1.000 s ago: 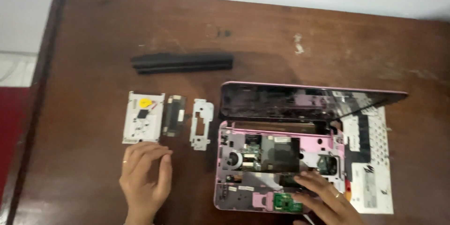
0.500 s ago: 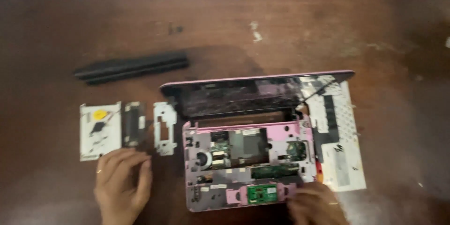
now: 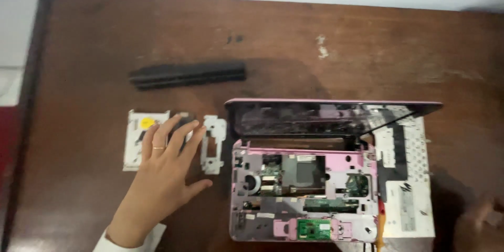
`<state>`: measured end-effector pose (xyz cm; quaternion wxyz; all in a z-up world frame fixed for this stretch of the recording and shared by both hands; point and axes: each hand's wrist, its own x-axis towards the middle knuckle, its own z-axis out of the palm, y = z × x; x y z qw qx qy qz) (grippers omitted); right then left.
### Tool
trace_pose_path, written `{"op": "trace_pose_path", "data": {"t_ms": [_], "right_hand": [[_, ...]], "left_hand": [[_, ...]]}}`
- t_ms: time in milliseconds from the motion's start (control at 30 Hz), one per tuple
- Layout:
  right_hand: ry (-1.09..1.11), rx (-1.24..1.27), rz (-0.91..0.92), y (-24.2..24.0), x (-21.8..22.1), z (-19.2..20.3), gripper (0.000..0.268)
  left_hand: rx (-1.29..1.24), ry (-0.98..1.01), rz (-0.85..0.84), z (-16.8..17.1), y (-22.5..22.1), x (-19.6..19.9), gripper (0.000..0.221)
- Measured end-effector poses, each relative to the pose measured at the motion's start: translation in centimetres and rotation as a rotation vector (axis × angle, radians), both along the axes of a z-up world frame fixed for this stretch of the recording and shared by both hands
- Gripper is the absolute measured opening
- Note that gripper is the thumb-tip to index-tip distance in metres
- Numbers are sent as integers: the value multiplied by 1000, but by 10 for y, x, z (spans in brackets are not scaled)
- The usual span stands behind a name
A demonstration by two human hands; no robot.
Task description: Disassembling and repairing internal components of a laptop using a screwdriver on a workbench.
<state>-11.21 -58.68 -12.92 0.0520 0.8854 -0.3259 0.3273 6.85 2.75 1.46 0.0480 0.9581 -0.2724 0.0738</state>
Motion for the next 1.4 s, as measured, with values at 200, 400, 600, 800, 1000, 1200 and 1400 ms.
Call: {"op": "trace_pose_path", "data": {"t_ms": [200,400,600,800,1000,1200,1400], "right_hand": [[-181,-15,503,-34,10,-1,7],[-41,223,523,-14,18,9,12],[92,107,346,-14,15,7,7],[65,172,343,-1,24,18,7],[50,154,355,-3,24,15,10],[52,42,363,-9,22,8,8],[73,57,395,-22,20,-1,23]], "left_hand": [[201,-29,-34,-15,-19,24,124],[304,-73,22,-18,-28,31,125],[233,-16,55,-26,-28,36,123],[292,-23,-29,-32,-25,48,98],[-87,59,-46,-20,-25,44,67],[-397,232,-17,-15,-24,35,29],[-433,375,74,27,-29,16,41]]}}
